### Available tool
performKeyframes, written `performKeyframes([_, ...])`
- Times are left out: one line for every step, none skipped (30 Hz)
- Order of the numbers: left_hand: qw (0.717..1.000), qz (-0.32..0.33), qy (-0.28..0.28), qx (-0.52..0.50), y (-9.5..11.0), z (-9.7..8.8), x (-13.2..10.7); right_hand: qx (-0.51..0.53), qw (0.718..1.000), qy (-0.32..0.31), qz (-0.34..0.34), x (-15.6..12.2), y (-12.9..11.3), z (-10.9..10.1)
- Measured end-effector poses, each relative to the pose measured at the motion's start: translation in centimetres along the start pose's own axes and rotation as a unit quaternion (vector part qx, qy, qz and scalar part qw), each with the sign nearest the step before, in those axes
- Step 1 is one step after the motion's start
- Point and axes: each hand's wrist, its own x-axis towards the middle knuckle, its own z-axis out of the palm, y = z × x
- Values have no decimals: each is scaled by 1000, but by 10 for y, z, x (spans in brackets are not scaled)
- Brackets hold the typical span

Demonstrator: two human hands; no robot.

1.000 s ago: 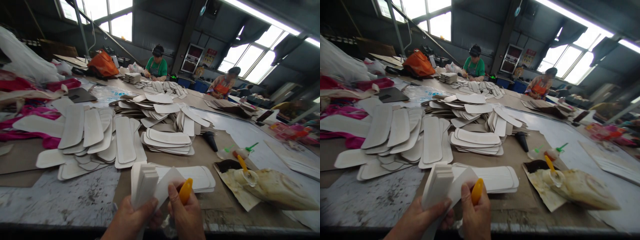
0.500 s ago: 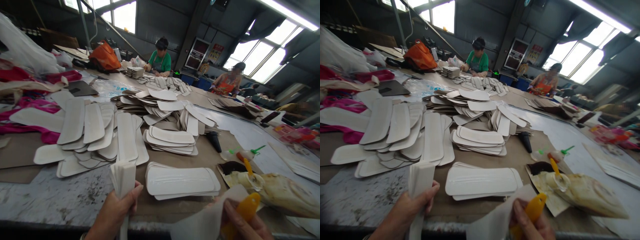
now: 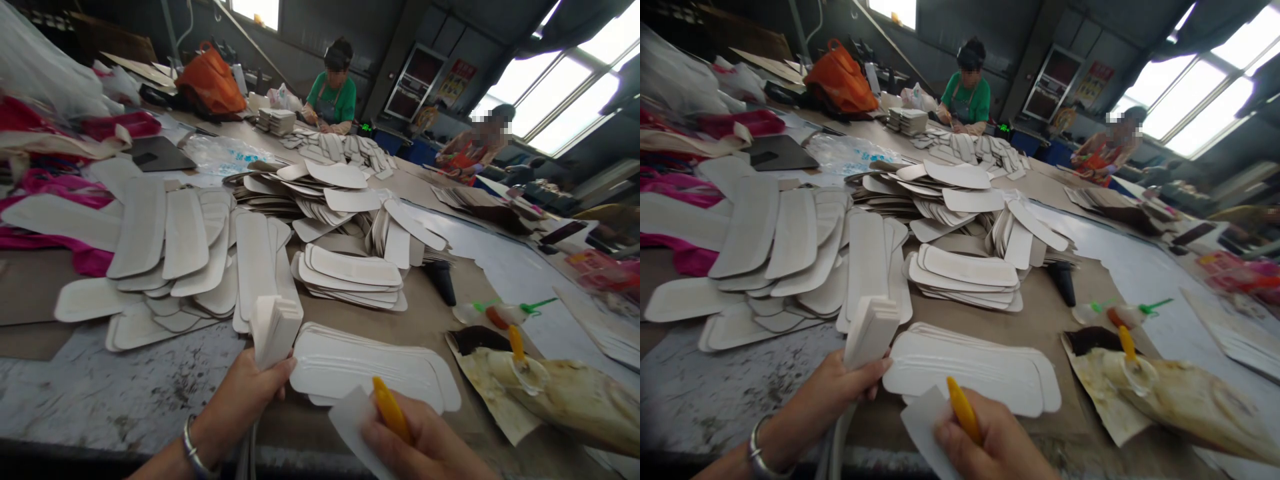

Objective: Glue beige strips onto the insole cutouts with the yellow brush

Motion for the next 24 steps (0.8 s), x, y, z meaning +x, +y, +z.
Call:
performKeyframes([1000, -5, -3, 2, 2, -2, 1, -69, 998, -3, -11, 9, -5, 0])
performKeyframes([1000, -9, -8, 3, 4, -3, 1, -125, 992, -3, -16, 19, -10, 1])
performKeyframes([1000, -13, -12, 1, 6, -4, 2, -162, 987, -4, -17, 29, -14, 1])
performKeyframes([1000, -18, -16, 0, 7, -5, 2, -182, 983, -9, -15, 39, -18, 1])
performKeyframes([1000, -21, -19, -1, 8, -5, 2, -190, 982, -20, -14, 48, -22, 0])
performKeyframes([1000, -22, -22, 1, 9, -5, 2, -191, 981, -33, -13, 58, -25, 0])
performKeyframes([999, -23, -24, 3, 9, -5, 2, -193, 980, -43, -10, 66, -27, -1])
performKeyframes([999, -25, -27, 5, 8, -4, 2, -200, 979, -48, -3, 73, -28, -3])
performKeyframes([999, -27, -31, 7, 7, -4, 3, -208, 977, -51, 4, 79, -29, -3])
performKeyframes([999, -28, -38, 7, 6, -4, 4, -217, 975, -52, 8, 84, -30, -4])
performKeyframes([999, -28, -43, 6, 4, -4, 5, -226, 973, -52, 10, 87, -30, -4])
performKeyframes([998, -29, -47, 5, 2, -4, 6, -235, 971, -51, 7, 90, -29, -4])
performKeyframes([998, -29, -49, 6, 0, -4, 7, -243, 969, -49, 3, 92, -28, -4])
performKeyframes([998, -28, -51, 8, -1, -4, 8, -252, 966, -48, 1, 94, -27, -3])
performKeyframes([998, -28, -51, 10, -3, -5, 8, -261, 964, -46, -1, 95, -26, -3])
performKeyframes([998, -29, -48, 12, -3, -4, 9, -271, 962, -41, -3, 95, -26, -2])
performKeyframes([998, -30, -47, 13, -3, -4, 9, -278, 960, -37, -5, 95, -25, -1])
performKeyframes([998, -30, -44, 14, -2, -4, 9, -282, 959, -32, -8, 95, -24, -1])
performKeyframes([999, -31, -42, 17, -2, -4, 9, -284, 958, -30, -11, 95, -24, 0])
performKeyframes([999, -31, -38, 20, -1, -4, 9, -285, 958, -29, -14, 94, -24, 0])
performKeyframes([999, -32, -35, 23, 0, -3, 9, -286, 958, -28, -16, 94, -25, 0])
performKeyframes([999, -33, -33, 24, 1, -3, 9, -287, 957, -29, -16, 93, -25, -1])
performKeyframes([999, -32, -32, 24, 1, -3, 9, -288, 957, -30, -17, 93, -26, -1])
performKeyframes([999, -32, -32, 22, 2, -2, 9, -290, 956, -31, -17, 92, -26, -1])
